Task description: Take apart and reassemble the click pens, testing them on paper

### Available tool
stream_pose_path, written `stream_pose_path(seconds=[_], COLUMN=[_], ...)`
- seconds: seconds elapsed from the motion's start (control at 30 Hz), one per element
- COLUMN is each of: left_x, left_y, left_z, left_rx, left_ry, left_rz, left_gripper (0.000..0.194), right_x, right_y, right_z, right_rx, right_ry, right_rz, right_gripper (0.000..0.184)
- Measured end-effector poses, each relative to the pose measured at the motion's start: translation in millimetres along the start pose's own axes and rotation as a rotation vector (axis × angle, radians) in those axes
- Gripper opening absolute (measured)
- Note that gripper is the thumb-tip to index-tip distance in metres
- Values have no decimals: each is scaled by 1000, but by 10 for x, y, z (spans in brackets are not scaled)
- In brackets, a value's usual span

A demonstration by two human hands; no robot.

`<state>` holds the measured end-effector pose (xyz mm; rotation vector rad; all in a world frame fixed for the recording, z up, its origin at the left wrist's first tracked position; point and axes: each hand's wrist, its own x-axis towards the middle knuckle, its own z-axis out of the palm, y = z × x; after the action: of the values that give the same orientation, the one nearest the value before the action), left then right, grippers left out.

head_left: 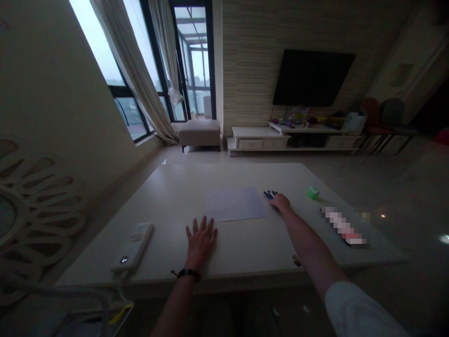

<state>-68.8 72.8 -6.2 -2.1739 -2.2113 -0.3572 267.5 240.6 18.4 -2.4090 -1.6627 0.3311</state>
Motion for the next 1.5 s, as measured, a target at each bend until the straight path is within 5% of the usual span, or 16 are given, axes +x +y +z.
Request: stream_pose_path(seconds=[0.23, 0.37, 0.43, 0.57, 0.67, 0.73, 0.8, 0.93, 1.07, 1.17, 1.33, 1.5], left_x=[-4, 73, 153, 290, 291, 257, 233, 299, 500, 667, 893, 1039], left_y=[-16, 70, 116, 72, -113, -268, -420, -701, -992, -1167, -1190, -1060], left_z=[-3, -174, -315, -554, -597, -575, -546, -539, -605, -657, -608, -396], left_rx=[-285, -844, -1276, -1929, -2056, -2047, -1976, -1542, -1329, -1147, -402, -35], left_ry=[86, 174, 67, -286, -290, -224, -162, -103, -43, 40, 24, 55], left_rz=[-32, -193, -408, -548, -609, -645, -666, -737, -752, -755, -645, -671], left_gripper=[63, 77, 76, 57, 28, 13, 10, 2, 15, 31, 50, 67], right_x=[-246, -655, -972, -1642, -1985, -2088, -2087, -1835, -1479, -1310, -1235, -1221], right_y=[-264, -858, -1228, -1891, -2213, -2298, -2231, -1524, -425, 110, 199, 140], right_z=[-77, 8, 110, 285, 314, 289, 259, 290, 420, 510, 585, 582], right_rx=[141, 303, 386, 573, 665, 747, 821, 649, 136, -18, -44, -10], right_ry=[-65, -161, -233, -454, -634, -738, -692, -127, 85, 117, 81, 96], right_rz=[-50, -190, -274, -419, -589, -669, -716, -851, -765, -639, -564, -552], right_gripper=[37, 34, 33, 66, 102, 108, 93, 49, 52, 53, 50, 50])
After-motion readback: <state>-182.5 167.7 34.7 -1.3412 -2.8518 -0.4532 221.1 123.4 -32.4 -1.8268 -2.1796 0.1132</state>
